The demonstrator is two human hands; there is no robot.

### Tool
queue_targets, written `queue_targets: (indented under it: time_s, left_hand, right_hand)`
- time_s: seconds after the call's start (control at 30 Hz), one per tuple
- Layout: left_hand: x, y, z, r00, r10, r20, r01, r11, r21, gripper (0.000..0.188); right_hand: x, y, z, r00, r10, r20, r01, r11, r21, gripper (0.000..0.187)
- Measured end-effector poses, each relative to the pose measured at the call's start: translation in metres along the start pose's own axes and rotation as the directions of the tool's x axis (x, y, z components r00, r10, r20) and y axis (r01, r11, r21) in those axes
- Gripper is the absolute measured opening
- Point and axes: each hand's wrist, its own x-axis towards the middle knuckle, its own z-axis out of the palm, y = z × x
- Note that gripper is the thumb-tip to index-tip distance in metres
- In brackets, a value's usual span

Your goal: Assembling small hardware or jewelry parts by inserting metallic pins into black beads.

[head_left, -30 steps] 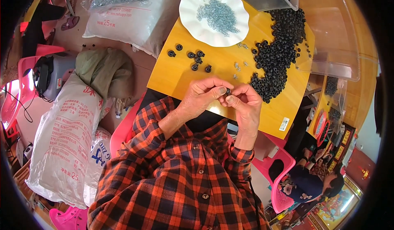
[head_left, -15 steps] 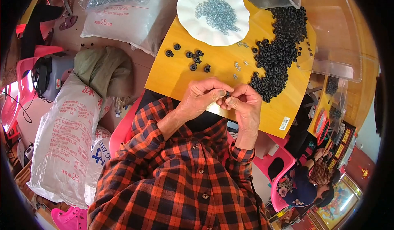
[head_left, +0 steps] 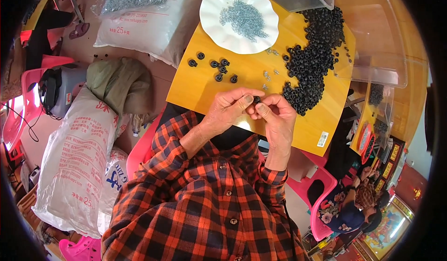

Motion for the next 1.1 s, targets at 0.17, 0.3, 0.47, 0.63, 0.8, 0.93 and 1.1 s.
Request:
queue_targets:
  time_s: [0.17, 0.3, 0.47, 0.63, 0.8, 0.93, 1.1]
  left_hand:
    - [-0.001, -0.002, 0.001, 0.999, 0.018, 0.03, -0.018, 1.0, 0.009, 0.028]
    - [-0.002, 0.0, 0.001, 0.999, 0.025, 0.029, -0.027, 0.995, 0.094, 0.027]
    - [-0.005, 0.004, 0.005, 0.998, 0.055, 0.025, -0.058, 0.988, 0.142, 0.026]
    - [-0.008, 0.006, 0.004, 0.996, 0.061, 0.061, -0.07, 0.982, 0.174, 0.022]
    - [-0.017, 0.014, -0.001, 0.997, 0.069, 0.043, -0.076, 0.976, 0.204, 0.019]
    - [-0.027, 0.021, 0.0, 0.98, 0.172, -0.103, -0.102, 0.872, 0.479, 0.016]
    - [-0.019, 0.031, -0.008, 0.737, 0.657, 0.158, -0.315, 0.127, 0.94, 0.018]
  right_hand:
    - [-0.005, 0.002, -0.009, 0.999, -0.031, 0.026, 0.032, 0.999, -0.029, 0.008]
    - [-0.007, 0.001, -0.005, 0.998, -0.045, 0.033, 0.045, 0.999, -0.025, 0.007]
    - [-0.01, 0.005, -0.008, 0.997, -0.066, 0.036, 0.068, 0.997, -0.035, 0.007]
    - [-0.015, 0.007, -0.008, 0.997, -0.069, 0.034, 0.07, 0.997, -0.036, 0.006]
    - [-0.02, 0.007, -0.003, 0.995, -0.051, 0.083, 0.052, 0.999, -0.014, 0.007]
    - [-0.025, 0.017, -0.003, 0.998, 0.039, 0.042, -0.034, 0.993, -0.114, 0.006]
    - [-0.032, 0.029, -0.001, 0.998, -0.055, 0.037, 0.063, 0.962, -0.266, 0.003]
